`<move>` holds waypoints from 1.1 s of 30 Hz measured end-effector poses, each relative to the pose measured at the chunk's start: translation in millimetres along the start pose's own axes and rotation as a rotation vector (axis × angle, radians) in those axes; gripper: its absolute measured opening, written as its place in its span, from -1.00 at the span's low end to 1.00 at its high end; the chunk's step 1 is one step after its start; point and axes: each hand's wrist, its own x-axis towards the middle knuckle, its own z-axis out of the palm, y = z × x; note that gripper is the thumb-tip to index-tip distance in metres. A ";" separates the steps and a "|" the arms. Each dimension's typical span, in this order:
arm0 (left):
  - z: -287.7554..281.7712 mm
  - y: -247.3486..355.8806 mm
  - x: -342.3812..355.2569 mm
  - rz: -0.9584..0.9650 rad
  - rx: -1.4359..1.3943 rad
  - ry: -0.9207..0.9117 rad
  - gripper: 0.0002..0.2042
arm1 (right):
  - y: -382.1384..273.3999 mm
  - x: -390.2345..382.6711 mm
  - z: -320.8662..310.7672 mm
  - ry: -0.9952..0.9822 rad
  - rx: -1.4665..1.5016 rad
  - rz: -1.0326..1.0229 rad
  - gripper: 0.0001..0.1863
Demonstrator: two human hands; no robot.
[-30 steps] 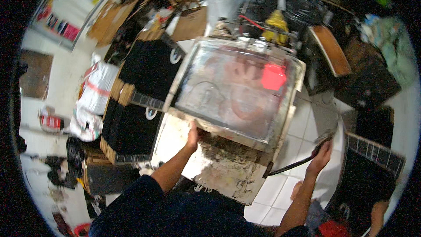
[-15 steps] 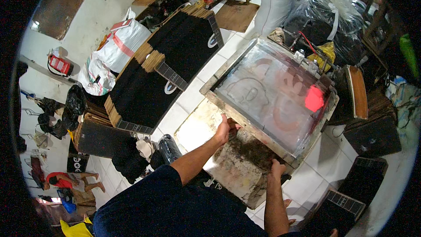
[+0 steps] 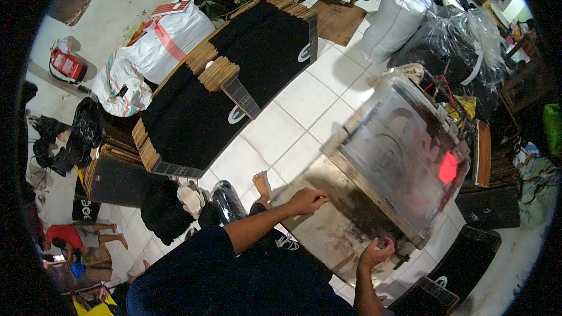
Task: The person operates a manual screen printing press, repeatedly placing black skateboard decks under a screen, pulling a squeegee across the screen to apply ink, and lifting the screen to reveal the printed logo. The person handles multiple decks one at a time and stacks them nearby.
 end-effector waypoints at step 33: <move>-353.3 -363.1 -45.7 -0.841 -0.441 0.798 -0.68 | -489.8 121.8 355.4 -1.408 -0.288 -0.869 -0.59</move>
